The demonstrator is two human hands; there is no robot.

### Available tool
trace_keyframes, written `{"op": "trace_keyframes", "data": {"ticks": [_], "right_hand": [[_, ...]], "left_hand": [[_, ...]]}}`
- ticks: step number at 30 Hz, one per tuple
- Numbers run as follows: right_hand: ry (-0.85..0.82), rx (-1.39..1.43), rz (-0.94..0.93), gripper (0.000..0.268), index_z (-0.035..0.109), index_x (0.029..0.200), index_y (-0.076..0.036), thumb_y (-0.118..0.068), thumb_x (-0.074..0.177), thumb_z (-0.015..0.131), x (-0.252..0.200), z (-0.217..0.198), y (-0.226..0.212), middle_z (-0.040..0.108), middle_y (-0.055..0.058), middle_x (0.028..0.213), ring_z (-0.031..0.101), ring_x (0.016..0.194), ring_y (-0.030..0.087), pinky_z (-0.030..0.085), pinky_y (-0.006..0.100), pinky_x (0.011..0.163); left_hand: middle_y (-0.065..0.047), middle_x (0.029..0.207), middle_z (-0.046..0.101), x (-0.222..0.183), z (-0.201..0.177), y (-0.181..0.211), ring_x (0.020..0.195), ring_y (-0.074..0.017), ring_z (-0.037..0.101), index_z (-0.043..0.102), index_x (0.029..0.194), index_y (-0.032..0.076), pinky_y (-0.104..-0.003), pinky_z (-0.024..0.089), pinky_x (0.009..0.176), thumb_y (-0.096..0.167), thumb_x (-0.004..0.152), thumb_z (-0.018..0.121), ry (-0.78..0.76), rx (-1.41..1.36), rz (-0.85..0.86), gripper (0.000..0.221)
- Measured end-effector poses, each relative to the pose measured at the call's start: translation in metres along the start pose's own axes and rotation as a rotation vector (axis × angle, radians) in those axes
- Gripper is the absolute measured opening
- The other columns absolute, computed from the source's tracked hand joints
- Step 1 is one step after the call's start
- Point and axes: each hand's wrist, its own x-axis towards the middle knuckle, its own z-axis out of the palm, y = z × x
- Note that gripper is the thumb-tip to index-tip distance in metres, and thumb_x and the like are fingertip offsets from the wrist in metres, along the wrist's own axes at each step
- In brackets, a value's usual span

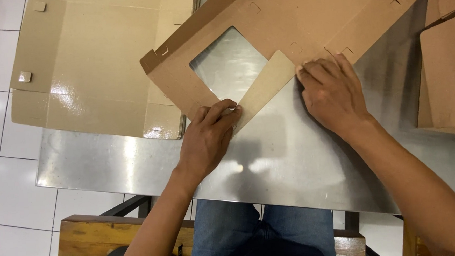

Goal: The person assembles a flat cardboard box with a clear window by folding and taping its flaps. They apply adhesive tape to secure the side and bottom flaps, then fold the box into its final shape.

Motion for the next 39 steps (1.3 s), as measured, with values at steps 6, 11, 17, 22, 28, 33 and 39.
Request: {"op": "trace_keyframes", "data": {"ticks": [6, 11, 17, 22, 28, 33, 39], "right_hand": [[0.010, -0.090, 0.079, 0.023, 0.078, 0.112, -0.004, -0.005, 0.090, 0.074, 0.006, 0.000, -0.026, 0.069, 0.011, 0.109, 0.063, 0.115, 0.028, 0.042, 0.048, 0.111], [-0.066, -0.075, 0.131, 0.018, 0.075, 0.105, 0.004, 0.000, 0.089, 0.069, 0.016, 0.001, -0.056, 0.063, 0.015, 0.099, 0.058, 0.110, 0.032, 0.034, 0.054, 0.111], [-0.229, -0.104, 0.125, 0.012, 0.074, 0.095, 0.006, 0.000, 0.088, 0.066, 0.034, -0.034, -0.099, 0.063, 0.018, 0.088, 0.055, 0.100, 0.032, 0.029, 0.058, 0.111], [-0.381, -0.147, 0.090, 0.016, 0.075, 0.097, 0.004, -0.006, 0.088, 0.068, 0.041, -0.050, -0.124, 0.069, 0.020, 0.096, 0.057, 0.106, 0.032, 0.024, 0.058, 0.115], [-0.355, -0.138, -0.008, 0.016, 0.074, 0.092, 0.006, -0.008, 0.087, 0.068, 0.038, -0.055, -0.146, 0.067, 0.021, 0.091, 0.056, 0.101, 0.036, 0.024, 0.062, 0.116], [-0.339, -0.026, -0.071, 0.021, 0.076, 0.089, 0.007, -0.012, 0.084, 0.068, 0.029, -0.058, -0.172, 0.066, 0.025, 0.096, 0.055, 0.103, 0.041, 0.024, 0.065, 0.116], [-0.167, 0.135, -0.081, 0.010, 0.073, 0.081, 0.010, 0.002, 0.081, 0.067, 0.018, -0.058, -0.200, 0.062, 0.024, 0.087, 0.054, 0.093, 0.039, 0.032, 0.066, 0.112]], "left_hand": [[-0.001, 0.123, 0.067, -0.001, 0.003, 0.000, 0.098, -0.0230, 0.063, 0.078, 0.114, 0.015, -0.034, 0.059, 0.078, 0.000, 0.090, 0.069, 0.001, 0.006, -0.023, 0.029], [-0.001, 0.122, 0.067, -0.001, 0.002, 0.002, 0.099, -0.0226, 0.064, 0.079, 0.113, 0.015, -0.033, 0.059, 0.078, 0.002, 0.091, 0.070, -0.001, 0.003, -0.032, 0.027], [-0.001, 0.120, 0.068, 0.000, -0.001, 0.006, 0.098, -0.0230, 0.065, 0.079, 0.111, 0.014, -0.034, 0.060, 0.077, 0.002, 0.091, 0.070, 0.007, 0.013, -0.039, 0.025], [0.000, 0.119, 0.069, 0.000, -0.003, 0.006, 0.097, -0.0212, 0.065, 0.079, 0.112, 0.016, -0.032, 0.060, 0.076, 0.004, 0.092, 0.070, 0.022, 0.018, -0.048, 0.024], [0.000, 0.120, 0.069, -0.002, -0.001, 0.004, 0.094, -0.0213, 0.066, 0.079, 0.113, 0.013, -0.031, 0.059, 0.079, 0.003, 0.092, 0.071, 0.034, 0.005, -0.031, 0.024], [0.000, 0.119, 0.068, -0.001, -0.005, 0.004, 0.092, -0.0214, 0.066, 0.078, 0.110, 0.013, -0.033, 0.059, 0.080, 0.005, 0.094, 0.069, 0.019, -0.022, -0.019, 0.020], [0.001, 0.117, 0.067, -0.004, -0.007, 0.004, 0.092, -0.0203, 0.066, 0.078, 0.110, 0.014, -0.031, 0.056, 0.083, 0.012, 0.094, 0.070, 0.040, -0.032, -0.009, 0.017]]}}
